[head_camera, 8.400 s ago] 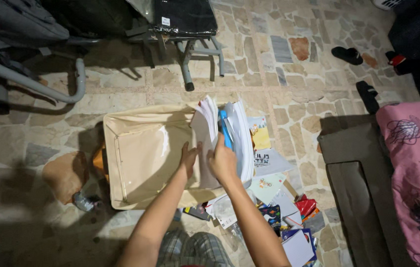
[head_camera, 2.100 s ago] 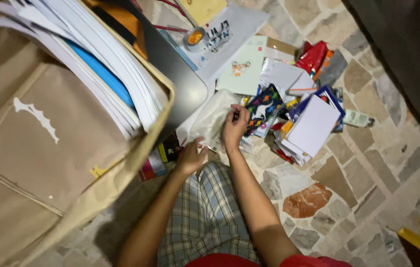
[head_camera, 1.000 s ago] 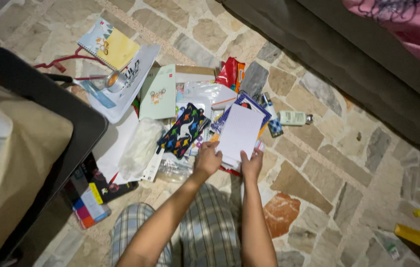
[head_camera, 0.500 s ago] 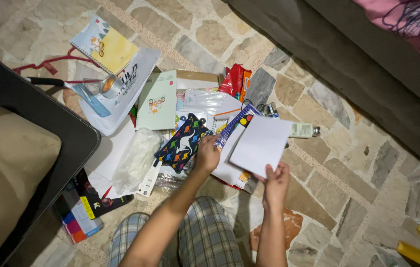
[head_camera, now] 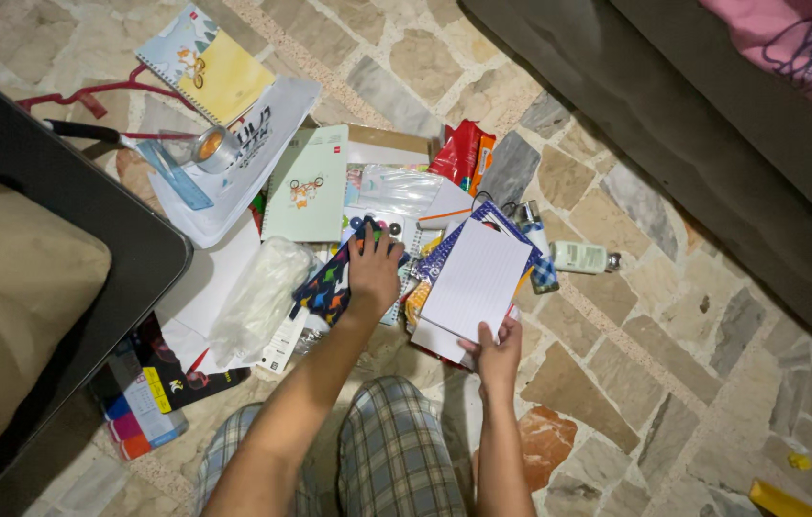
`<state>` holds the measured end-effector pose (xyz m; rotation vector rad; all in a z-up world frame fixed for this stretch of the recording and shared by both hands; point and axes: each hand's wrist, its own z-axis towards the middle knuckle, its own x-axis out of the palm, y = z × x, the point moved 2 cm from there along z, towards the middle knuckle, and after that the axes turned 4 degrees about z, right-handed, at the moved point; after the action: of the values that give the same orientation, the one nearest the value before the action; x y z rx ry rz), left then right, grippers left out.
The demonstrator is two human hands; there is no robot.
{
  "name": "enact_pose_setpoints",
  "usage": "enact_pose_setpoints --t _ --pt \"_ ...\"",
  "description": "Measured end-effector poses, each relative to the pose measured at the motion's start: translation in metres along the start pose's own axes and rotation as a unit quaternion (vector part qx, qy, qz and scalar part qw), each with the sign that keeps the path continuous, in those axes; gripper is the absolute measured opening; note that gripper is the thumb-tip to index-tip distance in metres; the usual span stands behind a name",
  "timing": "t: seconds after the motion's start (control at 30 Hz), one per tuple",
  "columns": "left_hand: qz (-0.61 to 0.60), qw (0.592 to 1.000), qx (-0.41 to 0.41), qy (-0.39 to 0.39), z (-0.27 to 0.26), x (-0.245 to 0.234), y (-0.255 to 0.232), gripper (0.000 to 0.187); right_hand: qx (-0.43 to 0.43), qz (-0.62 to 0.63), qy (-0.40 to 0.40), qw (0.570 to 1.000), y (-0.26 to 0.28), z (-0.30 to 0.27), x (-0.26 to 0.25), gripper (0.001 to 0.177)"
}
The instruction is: The person sits on the floor and organizes various stationery items, including papers, notebooks, and a tablet, into a beige fabric storage box. They sort through the items, stack papers, and place them neatly into the box.
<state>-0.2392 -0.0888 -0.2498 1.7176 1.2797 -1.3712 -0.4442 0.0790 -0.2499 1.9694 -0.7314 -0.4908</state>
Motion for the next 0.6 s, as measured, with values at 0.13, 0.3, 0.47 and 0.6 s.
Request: enact_pose_setpoints --t 0.13,0.3,0.47,0.6 --pt "-0.003 1.000 -0.022 -0.020 -0.011 0.004 0.009 0.063 -0.199 -0.387 -0.051 0.899 0.010 -0.012 0.008 0.064" --pt "-0.072 0.990 -0.043 -0.115 -0.015 0.019 0.021 0.048 -0.276 -0.418 -0.062 0.863 0.048 -0.026 0.056 0.075" --pt "-0.176 0.976 -0.107 -0.071 0.029 0.045 0.033 0.051 -0.127 -0.168 0.072 0.975 0.036 0.003 0.124 0.067" --pt "-0.276 0.952 -0.124 -0.050 0.093 0.081 0.030 0.087 0.023 0.087 0.109 0.990 -0.005 0.024 0.163 0.067"
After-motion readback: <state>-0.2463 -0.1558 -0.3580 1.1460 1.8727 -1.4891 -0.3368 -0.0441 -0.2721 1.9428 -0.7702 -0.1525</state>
